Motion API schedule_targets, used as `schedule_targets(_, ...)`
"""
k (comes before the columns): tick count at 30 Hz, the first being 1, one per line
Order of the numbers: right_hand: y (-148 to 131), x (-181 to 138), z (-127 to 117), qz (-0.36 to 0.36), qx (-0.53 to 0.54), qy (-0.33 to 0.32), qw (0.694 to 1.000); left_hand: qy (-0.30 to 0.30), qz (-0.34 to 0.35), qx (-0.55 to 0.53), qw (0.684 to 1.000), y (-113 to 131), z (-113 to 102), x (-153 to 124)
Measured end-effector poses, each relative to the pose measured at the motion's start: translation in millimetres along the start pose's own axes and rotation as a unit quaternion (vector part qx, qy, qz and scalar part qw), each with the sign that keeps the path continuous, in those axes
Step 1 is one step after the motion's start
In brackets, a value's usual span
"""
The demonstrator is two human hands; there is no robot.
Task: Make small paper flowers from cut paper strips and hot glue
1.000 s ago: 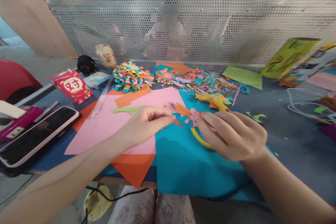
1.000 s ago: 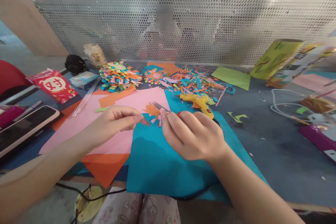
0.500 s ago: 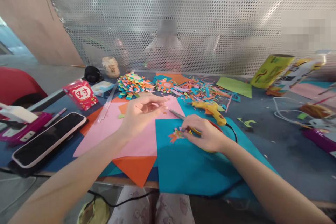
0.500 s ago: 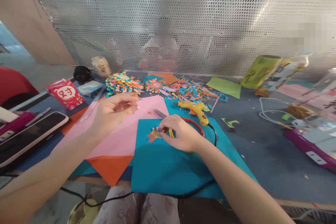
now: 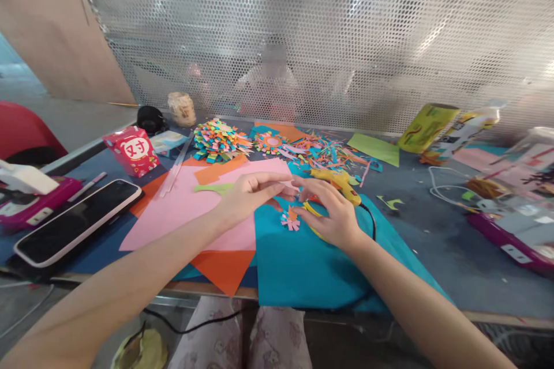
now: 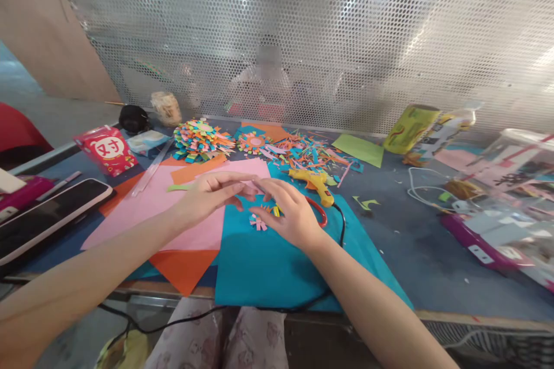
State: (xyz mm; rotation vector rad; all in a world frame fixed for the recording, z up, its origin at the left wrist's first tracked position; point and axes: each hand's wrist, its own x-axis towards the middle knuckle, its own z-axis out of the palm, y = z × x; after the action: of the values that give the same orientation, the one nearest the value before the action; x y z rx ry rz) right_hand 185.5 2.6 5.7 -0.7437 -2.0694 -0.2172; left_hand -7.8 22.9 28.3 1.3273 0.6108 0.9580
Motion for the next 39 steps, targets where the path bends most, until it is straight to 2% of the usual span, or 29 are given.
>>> schedule_targets(8, -0.4, -2.8, -2.6, -0.007, 0.024, 0.016, 1.0, -0.017, -0.026, 0.001, 1.0, -3.9, 5.2, -1.4)
schedule_targets(13, 0.6, -2.5, -8.2, -0.007, 0.015, 0.027, 0.999, -0.032, -0.066, -0.045, 0.996, -3.2, 6.4, -1.0)
schedule_targets(16, -0.1, -0.7, -10.7, 0.031, 0.03, 0.047, 0.998, -0.033, -0.08, -0.067, 0.994, -3.0, 6.6, -1.8)
schedule_targets(19, -1.3, 1.7, -12.0, 0.106, 0.051, 0.074, 0.99, -0.027, -0.07, -0.084, 0.994, -3.1, 6.7, -2.3)
schedule_targets(24, -3.8, 3.8, -6.3, 0.27, 0.133, 0.062, 0.952, 0.012, 0.011, -0.113, 0.993, -4.2, 7.3, -1.4)
schedule_targets(28, -3.0, 4.6, 1.0, 0.356, 0.245, 0.015, 0.902, 0.0, 0.039, -0.11, 0.993, -7.3, 6.4, -1.6)
schedule_targets(31, -0.4, 5.9, 2.0, 0.392, 0.301, -0.005, 0.869, -0.024, 0.066, -0.057, 0.996, -10.4, 5.4, -3.4)
schedule_targets(35, 0.5, 8.3, -1.6, 0.415, 0.344, -0.032, 0.842, -0.058, 0.102, -0.004, 0.993, -13.6, 3.4, -4.9)
schedule_targets(39, -2.7, 10.4, -4.7, 0.426, 0.365, -0.058, 0.826, -0.047, 0.093, 0.017, 0.994, -13.2, 0.4, -2.8)
